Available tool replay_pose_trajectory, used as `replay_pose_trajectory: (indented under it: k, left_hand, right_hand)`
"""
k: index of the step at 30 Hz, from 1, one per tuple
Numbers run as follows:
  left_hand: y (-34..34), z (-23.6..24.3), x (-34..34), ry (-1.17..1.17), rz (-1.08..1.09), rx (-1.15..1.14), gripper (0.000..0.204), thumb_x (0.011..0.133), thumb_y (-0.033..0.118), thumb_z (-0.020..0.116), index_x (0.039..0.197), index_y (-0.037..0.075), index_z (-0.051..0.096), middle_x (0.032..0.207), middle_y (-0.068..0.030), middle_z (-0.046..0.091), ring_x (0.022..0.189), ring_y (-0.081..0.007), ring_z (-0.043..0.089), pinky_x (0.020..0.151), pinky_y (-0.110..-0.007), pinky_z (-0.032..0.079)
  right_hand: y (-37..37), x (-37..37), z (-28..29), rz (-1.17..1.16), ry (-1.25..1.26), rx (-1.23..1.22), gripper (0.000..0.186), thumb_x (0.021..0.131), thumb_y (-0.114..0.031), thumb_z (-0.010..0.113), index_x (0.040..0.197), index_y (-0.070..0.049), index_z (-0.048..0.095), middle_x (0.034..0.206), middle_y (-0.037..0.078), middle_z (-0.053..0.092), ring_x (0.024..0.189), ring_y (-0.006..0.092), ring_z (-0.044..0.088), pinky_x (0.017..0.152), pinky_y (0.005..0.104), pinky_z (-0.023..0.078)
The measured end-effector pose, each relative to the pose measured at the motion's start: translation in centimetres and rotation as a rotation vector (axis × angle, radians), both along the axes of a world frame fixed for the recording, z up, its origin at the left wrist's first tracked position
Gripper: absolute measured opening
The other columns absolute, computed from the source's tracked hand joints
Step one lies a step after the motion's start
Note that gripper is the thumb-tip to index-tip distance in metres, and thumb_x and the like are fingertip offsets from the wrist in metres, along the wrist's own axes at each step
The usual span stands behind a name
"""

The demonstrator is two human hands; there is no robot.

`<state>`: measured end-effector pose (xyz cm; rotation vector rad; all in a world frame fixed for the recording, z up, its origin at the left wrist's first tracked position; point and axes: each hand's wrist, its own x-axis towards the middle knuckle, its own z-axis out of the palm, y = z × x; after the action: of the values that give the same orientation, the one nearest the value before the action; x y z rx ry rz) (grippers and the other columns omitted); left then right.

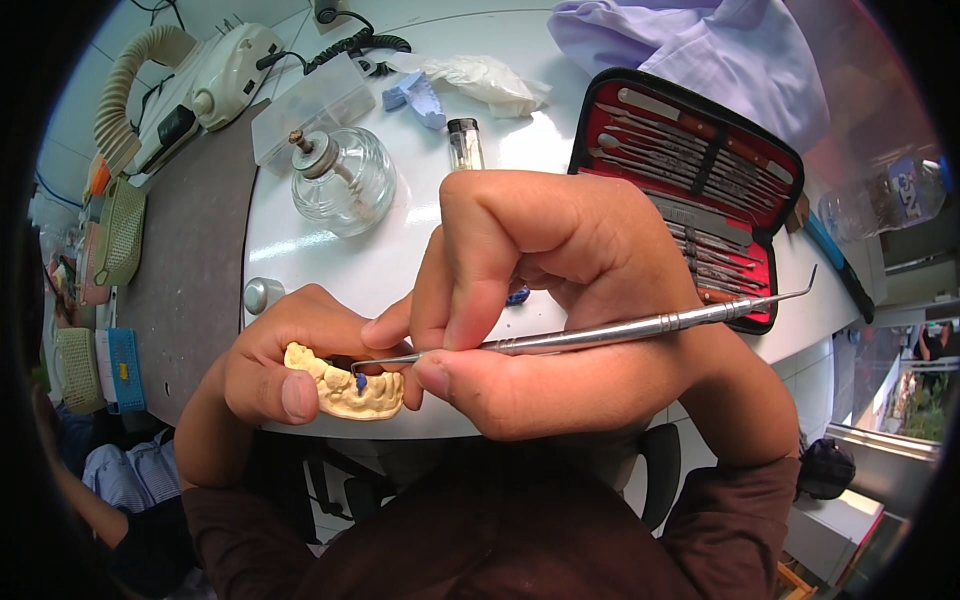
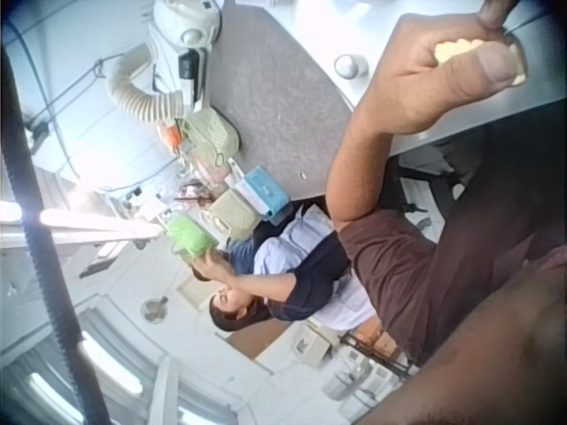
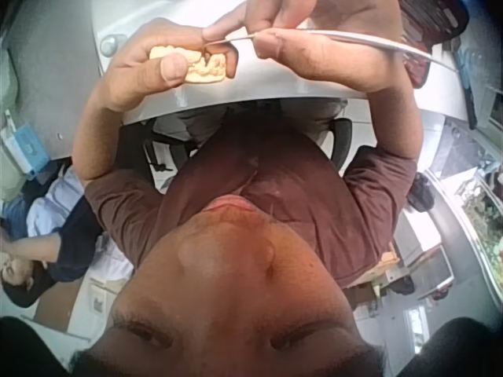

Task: The person uses a carving tool to apply and shape pieces of blue wax onto a plaster dental model.

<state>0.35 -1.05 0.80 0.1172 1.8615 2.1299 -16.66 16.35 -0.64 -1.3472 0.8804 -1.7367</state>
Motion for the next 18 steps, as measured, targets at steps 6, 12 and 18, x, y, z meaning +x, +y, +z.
replay_pose_trajectory:
  k: [6, 12, 18]
  left_hand:
    - [-0.03, -0.03, 0.02, -0.004, -0.006, -0.003, 0.039, 0.095, 0.041, 0.059, 0.101, 0.002, 0.065, 0.080, -0.0014, 0.059, 0.071, -0.0101, 0.051, 0.065, -0.025, 0.039]
    - [-0.20, -0.09, 0.04, 0.004, -0.011, 0.009, 0.039, 0.095, 0.039, 0.060, 0.102, 0.001, 0.066, 0.080, -0.0014, 0.059, 0.070, -0.0096, 0.050, 0.064, -0.024, 0.039]
    - [-0.10, -0.04, 0.08, -0.017, -0.014, -0.004, 0.039, 0.096, 0.040, 0.059, 0.103, 0.001, 0.066, 0.081, -0.0015, 0.060, 0.071, -0.0099, 0.051, 0.065, -0.025, 0.040]
  right_hand:
    - [0.04, -0.06, 0.06, 0.003, 0.019, 0.003, 0.027, 0.077, 0.008, 0.072, 0.076, -0.004, 0.048, 0.066, 0.014, 0.060, 0.070, 0.0183, 0.070, 0.090, 0.0571, 0.058]
    - [0.03, -0.04, 0.24, -0.002, 0.018, 0.013, 0.027, 0.077, 0.008, 0.072, 0.076, -0.004, 0.048, 0.066, 0.014, 0.060, 0.070, 0.0185, 0.070, 0.090, 0.0572, 0.057]
    - [0.06, -0.09, 0.06, 0.002, 0.022, 0.003, 0.027, 0.077, 0.008, 0.072, 0.077, -0.003, 0.048, 0.067, 0.014, 0.060, 0.071, 0.0186, 0.070, 0.090, 0.0571, 0.057]
